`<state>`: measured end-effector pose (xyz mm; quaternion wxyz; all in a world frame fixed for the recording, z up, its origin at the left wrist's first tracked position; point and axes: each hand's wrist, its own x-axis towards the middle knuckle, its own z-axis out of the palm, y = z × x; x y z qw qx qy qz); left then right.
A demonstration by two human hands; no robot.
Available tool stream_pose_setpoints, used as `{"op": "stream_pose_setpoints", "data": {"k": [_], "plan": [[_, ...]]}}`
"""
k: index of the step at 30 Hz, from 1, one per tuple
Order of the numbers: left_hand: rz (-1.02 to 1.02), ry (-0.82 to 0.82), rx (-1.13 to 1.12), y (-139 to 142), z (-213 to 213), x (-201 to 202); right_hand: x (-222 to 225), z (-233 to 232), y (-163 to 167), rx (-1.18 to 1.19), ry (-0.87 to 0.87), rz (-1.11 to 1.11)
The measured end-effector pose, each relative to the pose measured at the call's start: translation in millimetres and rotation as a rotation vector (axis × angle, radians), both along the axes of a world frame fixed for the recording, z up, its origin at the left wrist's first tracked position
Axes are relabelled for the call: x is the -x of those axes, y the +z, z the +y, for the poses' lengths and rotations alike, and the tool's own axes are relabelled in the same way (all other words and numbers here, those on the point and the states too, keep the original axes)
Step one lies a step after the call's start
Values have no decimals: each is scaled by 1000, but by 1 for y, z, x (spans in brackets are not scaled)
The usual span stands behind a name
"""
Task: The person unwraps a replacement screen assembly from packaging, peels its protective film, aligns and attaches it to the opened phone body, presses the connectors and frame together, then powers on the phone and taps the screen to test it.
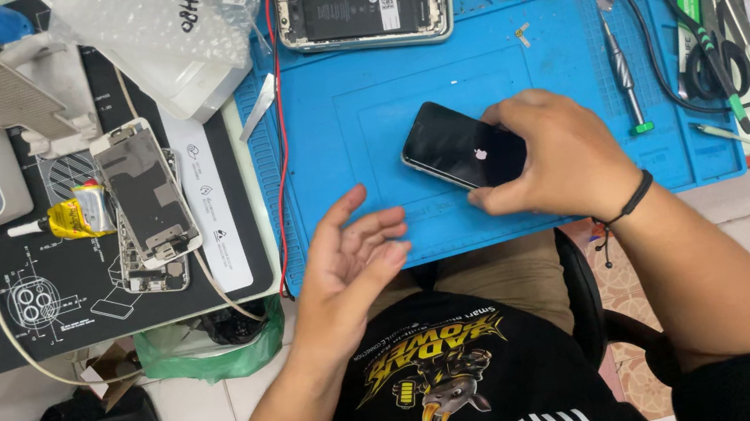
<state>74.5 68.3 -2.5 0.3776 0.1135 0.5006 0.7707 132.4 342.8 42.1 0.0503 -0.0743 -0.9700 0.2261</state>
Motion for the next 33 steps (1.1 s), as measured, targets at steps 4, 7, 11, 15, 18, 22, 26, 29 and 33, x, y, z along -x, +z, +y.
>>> {"op": "stream_pose_setpoints", "data": {"k": [4, 7, 11, 15, 18, 22, 26, 29, 33], "plan": [[-25, 34, -66, 3, 30, 5, -7, -7, 0, 525, -138, -201], [-55, -3, -225, 8, 39, -1, -19, -20, 1, 965, -71, -138], [102, 4, -272, 11, 38, -7, -33, -43, 4, 1048, -43, -54], [197, 55, -239, 13, 30, -7, -35, -64, 9, 829, -39, 96], [228, 92, -218, 14, 27, -9, -33, -77, 14, 786, -57, 144], [247, 135, -174, 14, 27, -14, -31, -91, 17, 683, -142, 159], [273, 155, -161, 13, 28, -15, -30, -96, 17, 676, -126, 196], [275, 176, -150, 13, 28, -17, -29, -99, 16, 743, -116, 204], [295, 195, -129, 17, 27, -19, -28, -104, 14, 798, -102, 223]]}}
